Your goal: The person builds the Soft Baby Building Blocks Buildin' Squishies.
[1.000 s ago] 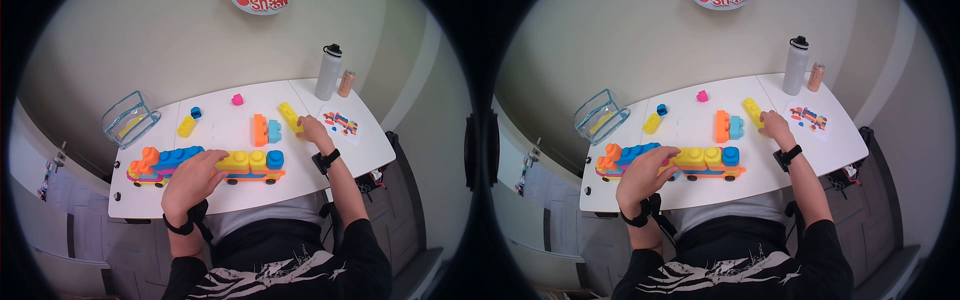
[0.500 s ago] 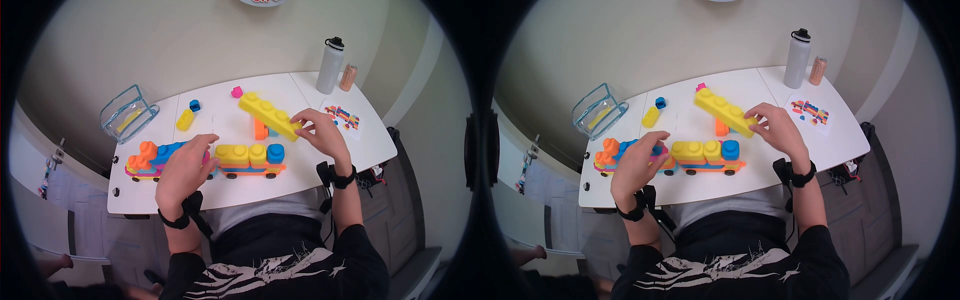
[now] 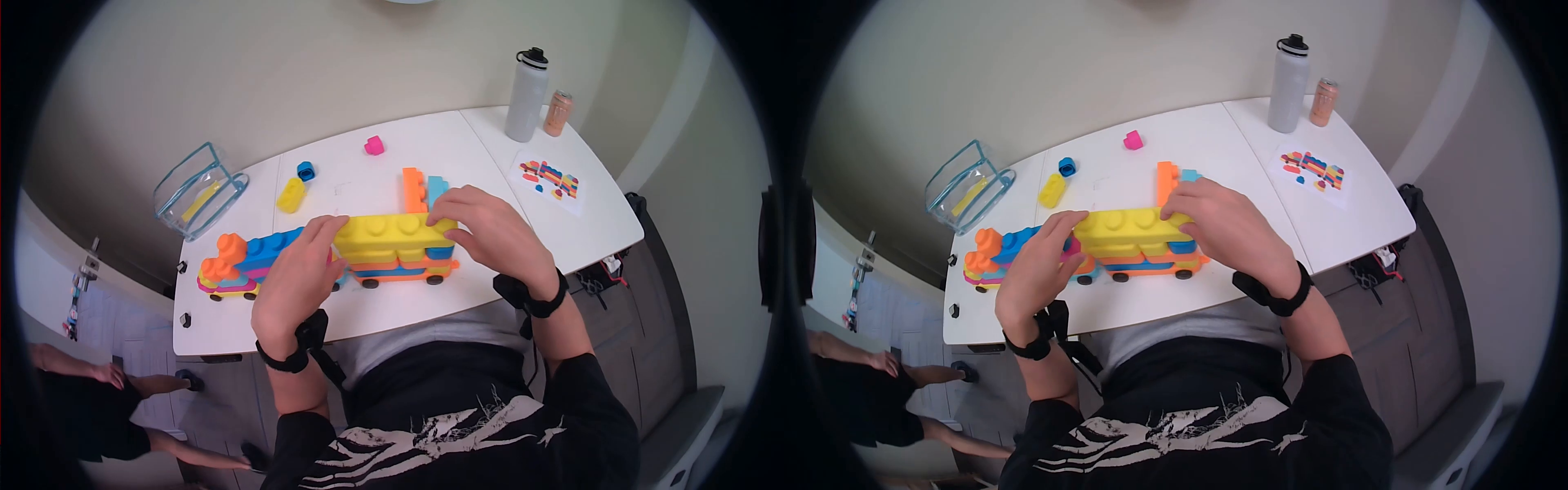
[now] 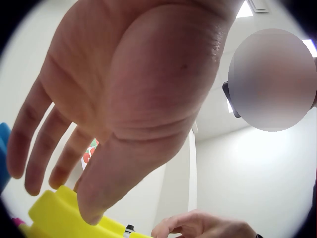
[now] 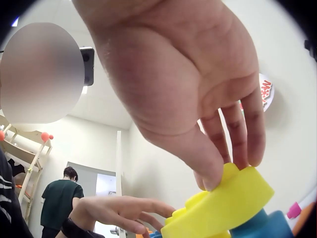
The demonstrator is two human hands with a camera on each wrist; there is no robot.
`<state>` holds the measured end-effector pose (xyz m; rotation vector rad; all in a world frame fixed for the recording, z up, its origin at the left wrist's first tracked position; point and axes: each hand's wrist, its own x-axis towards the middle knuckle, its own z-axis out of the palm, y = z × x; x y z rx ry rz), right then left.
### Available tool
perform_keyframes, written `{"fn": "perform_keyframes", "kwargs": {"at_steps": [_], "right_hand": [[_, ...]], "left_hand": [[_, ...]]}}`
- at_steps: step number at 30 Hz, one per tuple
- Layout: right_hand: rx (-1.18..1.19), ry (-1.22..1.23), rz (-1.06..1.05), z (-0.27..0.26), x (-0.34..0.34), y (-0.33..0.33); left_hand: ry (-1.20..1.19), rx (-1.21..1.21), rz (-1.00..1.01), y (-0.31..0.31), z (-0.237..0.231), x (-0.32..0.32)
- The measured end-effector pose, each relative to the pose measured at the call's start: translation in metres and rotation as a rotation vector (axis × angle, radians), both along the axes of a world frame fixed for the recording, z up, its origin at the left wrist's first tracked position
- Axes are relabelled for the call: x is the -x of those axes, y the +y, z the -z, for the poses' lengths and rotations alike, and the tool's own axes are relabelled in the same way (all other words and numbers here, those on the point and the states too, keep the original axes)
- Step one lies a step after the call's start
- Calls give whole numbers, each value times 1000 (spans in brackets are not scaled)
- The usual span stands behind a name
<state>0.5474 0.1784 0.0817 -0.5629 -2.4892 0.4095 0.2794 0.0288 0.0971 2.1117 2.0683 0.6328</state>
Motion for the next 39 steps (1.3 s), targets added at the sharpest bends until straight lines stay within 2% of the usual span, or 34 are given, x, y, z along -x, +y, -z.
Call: {"fn": "perform_keyframes", "kwargs": {"at_steps": [12,20,24,27,29,30,33,35,36,38,39], "right_hand": [[74,36,-19,23,-1,10],[76,-16,-7,22,0,13],[54,-28,-95,17,-1,21],[106,-10,-148,8,-7,32],[397,106,-157,-3,-5,51],[368,105,-141,-2,-3,68],[324,4,-113,12,13,122],[340,-312,30,25,25,144],[345,-317,29,44,32,158],[138,-360,-66,87,43,184],[144,-367,-53,98,44,191]], "left_hand": [[-10,58,-35,7,2,-5],[49,-14,-1,11,12,1],[43,-58,12,11,13,3],[22,-60,-23,10,14,1],[38,-40,-66,8,10,-4],[35,-30,-81,6,8,-7],[45,-27,-105,1,6,-8],[55,-26,-101,-2,5,-9],[49,-30,-96,-3,2,-9],[36,-31,-81,-4,-1,-11],[49,-45,-84,-6,0,-10]]}}
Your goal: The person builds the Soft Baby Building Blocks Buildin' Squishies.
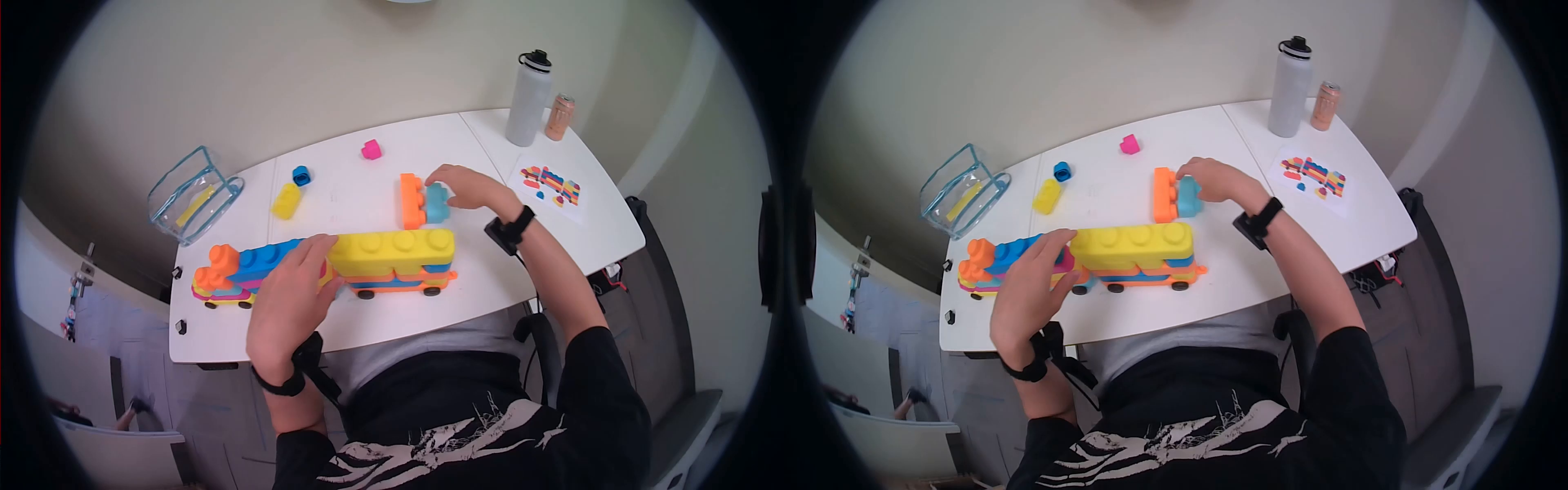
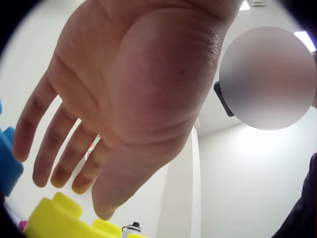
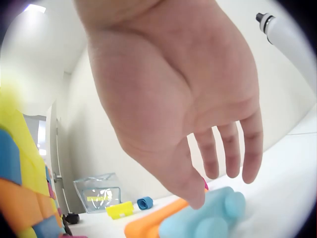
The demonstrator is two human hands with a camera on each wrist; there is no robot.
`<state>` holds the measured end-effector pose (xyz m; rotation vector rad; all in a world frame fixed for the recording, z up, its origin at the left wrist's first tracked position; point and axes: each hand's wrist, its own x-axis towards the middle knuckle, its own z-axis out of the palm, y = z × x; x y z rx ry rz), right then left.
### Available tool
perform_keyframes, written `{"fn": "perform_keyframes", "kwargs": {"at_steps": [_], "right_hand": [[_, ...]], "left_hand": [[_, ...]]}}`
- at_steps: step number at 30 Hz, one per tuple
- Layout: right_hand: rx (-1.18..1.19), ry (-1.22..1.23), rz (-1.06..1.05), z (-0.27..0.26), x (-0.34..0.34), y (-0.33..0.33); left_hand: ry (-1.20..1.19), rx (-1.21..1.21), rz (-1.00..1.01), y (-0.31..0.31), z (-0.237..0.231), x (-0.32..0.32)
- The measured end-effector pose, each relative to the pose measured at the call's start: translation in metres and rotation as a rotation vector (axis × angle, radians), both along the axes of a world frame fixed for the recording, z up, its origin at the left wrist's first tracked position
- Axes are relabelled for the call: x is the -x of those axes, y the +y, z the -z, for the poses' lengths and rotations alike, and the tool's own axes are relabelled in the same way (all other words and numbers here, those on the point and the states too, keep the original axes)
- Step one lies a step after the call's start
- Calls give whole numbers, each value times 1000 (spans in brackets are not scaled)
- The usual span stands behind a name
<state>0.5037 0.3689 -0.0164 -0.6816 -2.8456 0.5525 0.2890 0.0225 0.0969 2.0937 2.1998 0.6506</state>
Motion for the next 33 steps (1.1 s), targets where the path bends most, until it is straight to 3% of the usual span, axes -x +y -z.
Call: {"fn": "perform_keyframes", "kwargs": {"at_steps": [4,15,22,27,33], "right_hand": [[53,-104,-23,14,5,-4],[-294,-27,98,14,-7,-21],[-325,3,172,22,-34,-17],[-197,225,58,12,-50,-10],[111,410,117,-76,-49,-81]], "left_hand": [[26,-17,4,-4,1,2],[32,-40,54,-6,-2,4],[-35,-3,82,3,-2,8],[-13,-32,75,2,-3,12],[-30,-52,155,14,-9,7]]}}
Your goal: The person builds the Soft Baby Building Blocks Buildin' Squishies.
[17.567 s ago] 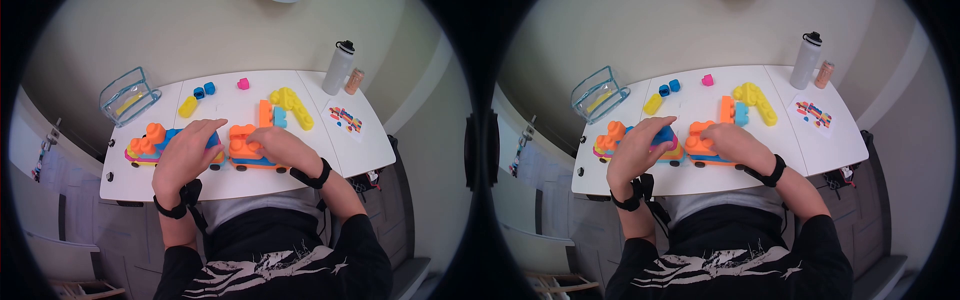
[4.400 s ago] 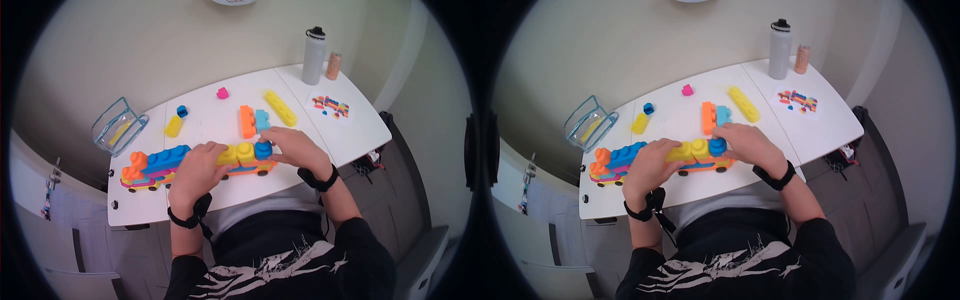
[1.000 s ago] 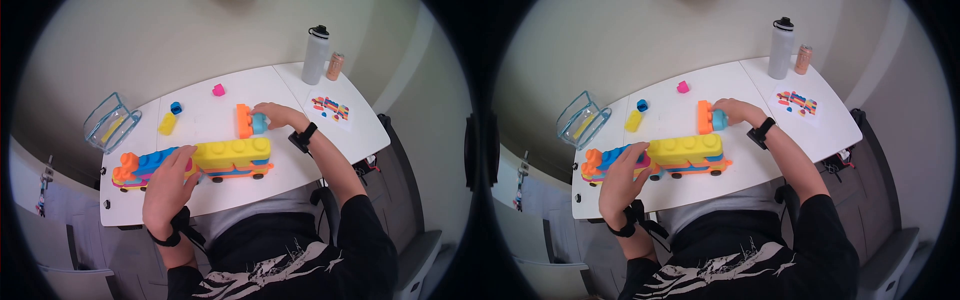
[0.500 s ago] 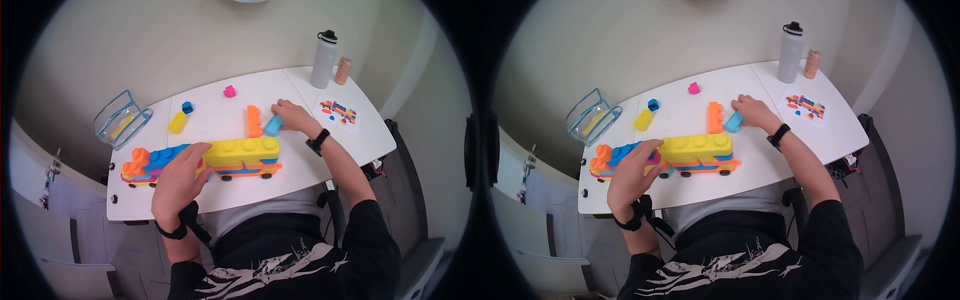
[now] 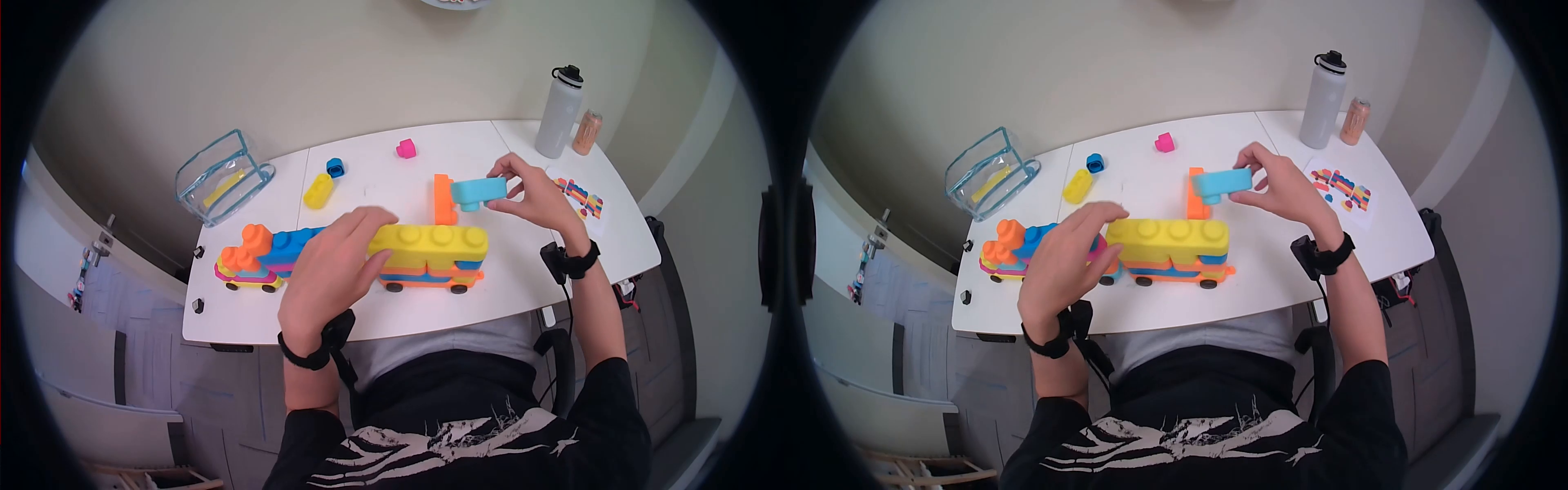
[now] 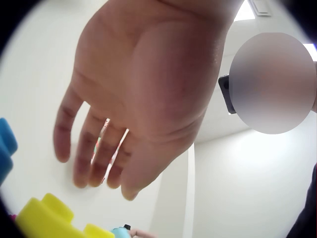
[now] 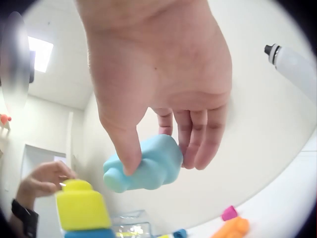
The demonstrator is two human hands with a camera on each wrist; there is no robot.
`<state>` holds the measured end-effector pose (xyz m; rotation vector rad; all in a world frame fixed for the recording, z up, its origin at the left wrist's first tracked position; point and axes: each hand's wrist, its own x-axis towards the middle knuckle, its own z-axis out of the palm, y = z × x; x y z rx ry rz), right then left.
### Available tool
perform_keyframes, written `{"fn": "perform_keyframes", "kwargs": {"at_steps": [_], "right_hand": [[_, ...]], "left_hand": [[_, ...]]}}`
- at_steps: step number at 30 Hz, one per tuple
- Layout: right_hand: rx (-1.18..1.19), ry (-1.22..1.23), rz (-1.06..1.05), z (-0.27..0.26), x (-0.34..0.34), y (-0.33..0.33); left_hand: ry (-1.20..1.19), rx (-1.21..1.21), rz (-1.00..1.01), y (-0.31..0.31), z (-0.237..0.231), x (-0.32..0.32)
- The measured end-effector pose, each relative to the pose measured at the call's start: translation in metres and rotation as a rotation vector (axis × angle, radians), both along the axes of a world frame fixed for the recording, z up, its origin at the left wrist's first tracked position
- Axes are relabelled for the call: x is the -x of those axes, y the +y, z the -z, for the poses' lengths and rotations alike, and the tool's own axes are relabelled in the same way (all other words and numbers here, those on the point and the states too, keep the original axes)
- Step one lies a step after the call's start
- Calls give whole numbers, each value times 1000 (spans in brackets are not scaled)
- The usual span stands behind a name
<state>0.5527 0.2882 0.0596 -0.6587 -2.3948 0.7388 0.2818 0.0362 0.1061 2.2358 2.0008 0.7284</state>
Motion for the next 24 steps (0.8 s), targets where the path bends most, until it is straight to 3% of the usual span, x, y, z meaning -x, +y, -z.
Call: {"fn": "perform_keyframes", "kwargs": {"at_steps": [2,4,6,8,12,14,16,21,23,24], "right_hand": [[13,27,-37,-21,4,-24],[21,55,-72,-40,8,-41],[323,37,-202,-56,13,-54],[319,-2,-225,-65,18,-64],[240,-158,-249,-70,32,-70],[182,-223,-236,-66,36,-66],[-57,-167,-253,-50,43,-54],[45,-77,-220,-37,58,-5],[126,-134,-170,-35,66,19],[163,-132,-147,-29,73,35]], "left_hand": [[-15,-254,89,9,2,-12],[-26,-352,116,20,3,-24],[-35,-454,138,26,5,-31],[-64,-534,162,30,7,-34],[-52,-538,147,32,11,-15],[-64,-353,128,30,13,-11],[-96,-273,113,31,19,-8],[-94,-126,31,29,21,-8],[124,-192,50,31,28,-7],[121,-187,49,31,28,-8]]}}
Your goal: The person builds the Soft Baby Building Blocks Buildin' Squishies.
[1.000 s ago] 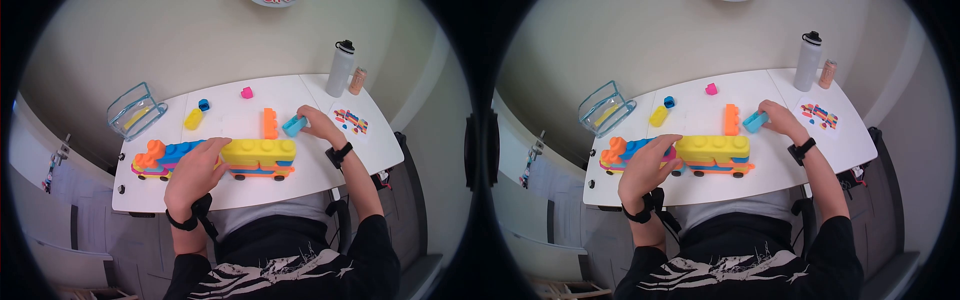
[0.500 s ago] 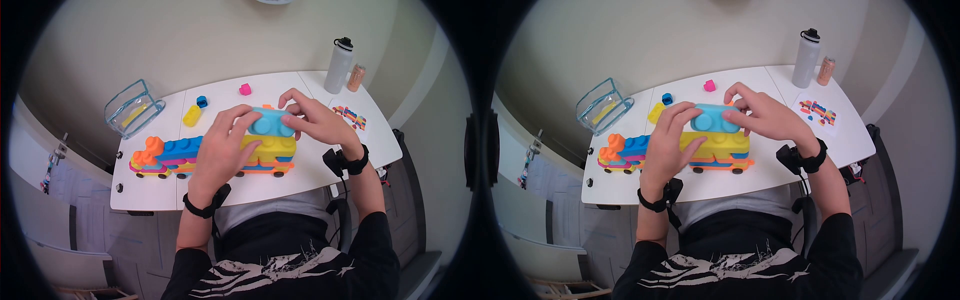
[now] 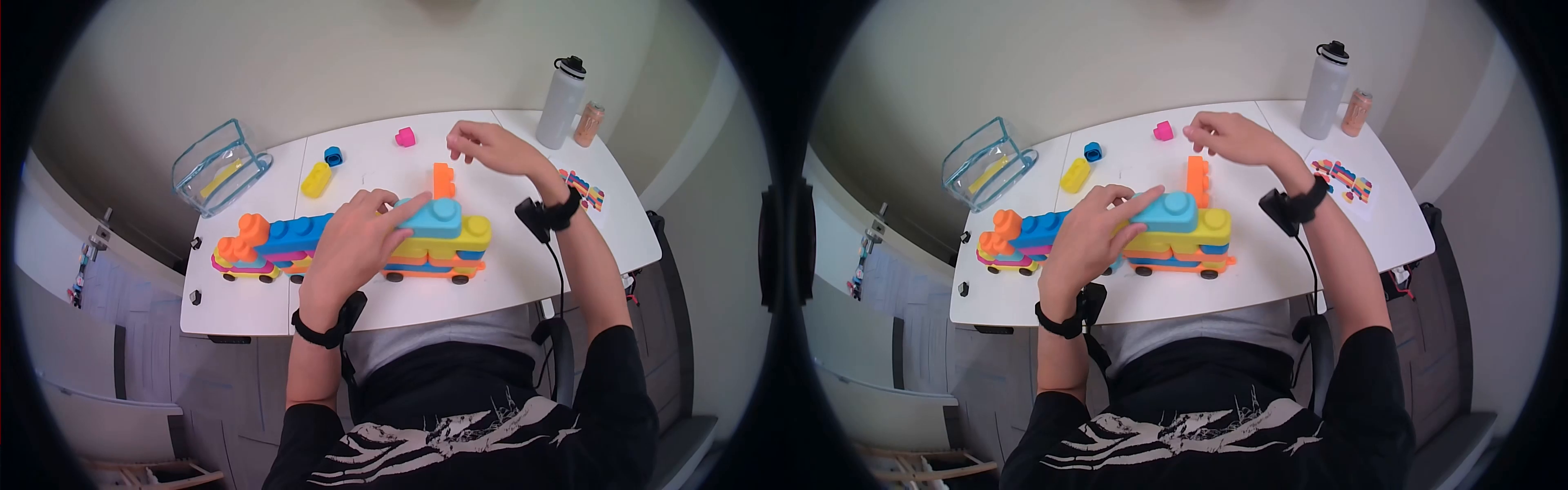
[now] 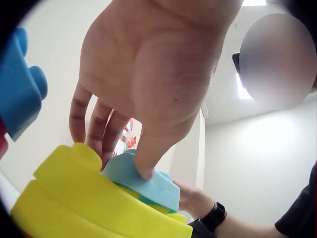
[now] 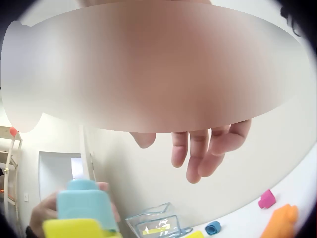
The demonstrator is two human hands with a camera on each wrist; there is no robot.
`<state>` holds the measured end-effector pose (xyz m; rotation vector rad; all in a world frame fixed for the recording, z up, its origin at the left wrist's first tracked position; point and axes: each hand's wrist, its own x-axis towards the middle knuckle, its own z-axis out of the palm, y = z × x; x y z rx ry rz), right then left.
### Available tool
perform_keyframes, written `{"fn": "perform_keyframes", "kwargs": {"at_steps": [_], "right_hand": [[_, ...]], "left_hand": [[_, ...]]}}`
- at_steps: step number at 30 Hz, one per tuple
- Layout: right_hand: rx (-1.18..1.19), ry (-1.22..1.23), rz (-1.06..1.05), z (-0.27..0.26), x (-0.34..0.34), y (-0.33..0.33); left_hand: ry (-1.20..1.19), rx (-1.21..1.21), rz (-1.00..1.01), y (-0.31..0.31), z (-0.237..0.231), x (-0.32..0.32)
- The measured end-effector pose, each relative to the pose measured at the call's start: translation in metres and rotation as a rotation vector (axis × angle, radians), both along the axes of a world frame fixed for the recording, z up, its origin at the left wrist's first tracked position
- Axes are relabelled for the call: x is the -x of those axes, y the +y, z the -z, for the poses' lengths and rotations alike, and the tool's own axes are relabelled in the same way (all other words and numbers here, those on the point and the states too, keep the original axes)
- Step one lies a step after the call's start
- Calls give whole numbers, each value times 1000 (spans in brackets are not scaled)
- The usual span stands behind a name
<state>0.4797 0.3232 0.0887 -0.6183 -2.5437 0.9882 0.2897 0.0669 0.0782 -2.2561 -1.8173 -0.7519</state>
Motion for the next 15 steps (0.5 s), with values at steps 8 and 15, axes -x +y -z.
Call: {"fn": "perform_keyframes", "kwargs": {"at_steps": [8,15], "right_hand": [[-144,-202,78,68,72,112],[-319,-264,-101,122,130,143]], "left_hand": [[81,29,-49,-3,-3,-12],[-39,70,-42,-19,-17,6]]}}
